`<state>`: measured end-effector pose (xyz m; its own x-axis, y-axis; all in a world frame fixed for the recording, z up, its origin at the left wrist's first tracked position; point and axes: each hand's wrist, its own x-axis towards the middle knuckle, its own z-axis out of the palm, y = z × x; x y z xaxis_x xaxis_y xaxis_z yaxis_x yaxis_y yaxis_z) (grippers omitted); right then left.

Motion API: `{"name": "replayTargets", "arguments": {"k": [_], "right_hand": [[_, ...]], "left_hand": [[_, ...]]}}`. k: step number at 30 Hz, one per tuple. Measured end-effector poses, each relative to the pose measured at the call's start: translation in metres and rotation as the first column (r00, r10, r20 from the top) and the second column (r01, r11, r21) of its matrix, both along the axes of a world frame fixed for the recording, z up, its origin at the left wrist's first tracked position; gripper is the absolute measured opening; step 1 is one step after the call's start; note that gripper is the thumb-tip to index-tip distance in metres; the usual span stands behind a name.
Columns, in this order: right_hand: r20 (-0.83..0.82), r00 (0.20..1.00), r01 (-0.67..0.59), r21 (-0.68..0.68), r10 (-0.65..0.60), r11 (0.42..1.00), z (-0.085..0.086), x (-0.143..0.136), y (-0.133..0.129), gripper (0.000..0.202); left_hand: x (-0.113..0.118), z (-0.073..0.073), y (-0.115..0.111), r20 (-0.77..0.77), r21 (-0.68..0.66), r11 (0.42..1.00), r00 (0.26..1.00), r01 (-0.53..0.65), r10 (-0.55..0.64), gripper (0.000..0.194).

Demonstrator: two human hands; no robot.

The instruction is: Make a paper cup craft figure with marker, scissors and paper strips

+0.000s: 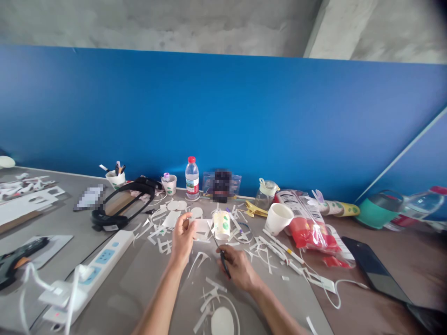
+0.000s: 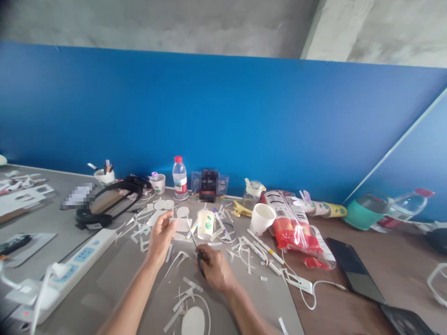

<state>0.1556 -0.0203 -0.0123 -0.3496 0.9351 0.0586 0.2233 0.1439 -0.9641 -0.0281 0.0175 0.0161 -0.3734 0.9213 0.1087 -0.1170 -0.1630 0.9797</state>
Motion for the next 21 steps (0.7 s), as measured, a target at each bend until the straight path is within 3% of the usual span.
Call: {"name": "replayTargets", "arguments": {"k": [12,21], "right_hand": [[-0.035,0.995,-0.095,-0.062,0.093,0.993,0.001,0.000,-0.004,0.022],[0.030,0.990,-0.138,-0.053,0.139,0.989,0.002,0.001,-0.005,0.024]], "left_hand": [[-0.006,-0.010,0.004,0.040,-0.016,0.997,0.996,-0.077,0.077,0.059],[-0.006,-0.007,0.006,0.110,-0.021,0.994,0.987,-0.112,0.113,0.060]]}}
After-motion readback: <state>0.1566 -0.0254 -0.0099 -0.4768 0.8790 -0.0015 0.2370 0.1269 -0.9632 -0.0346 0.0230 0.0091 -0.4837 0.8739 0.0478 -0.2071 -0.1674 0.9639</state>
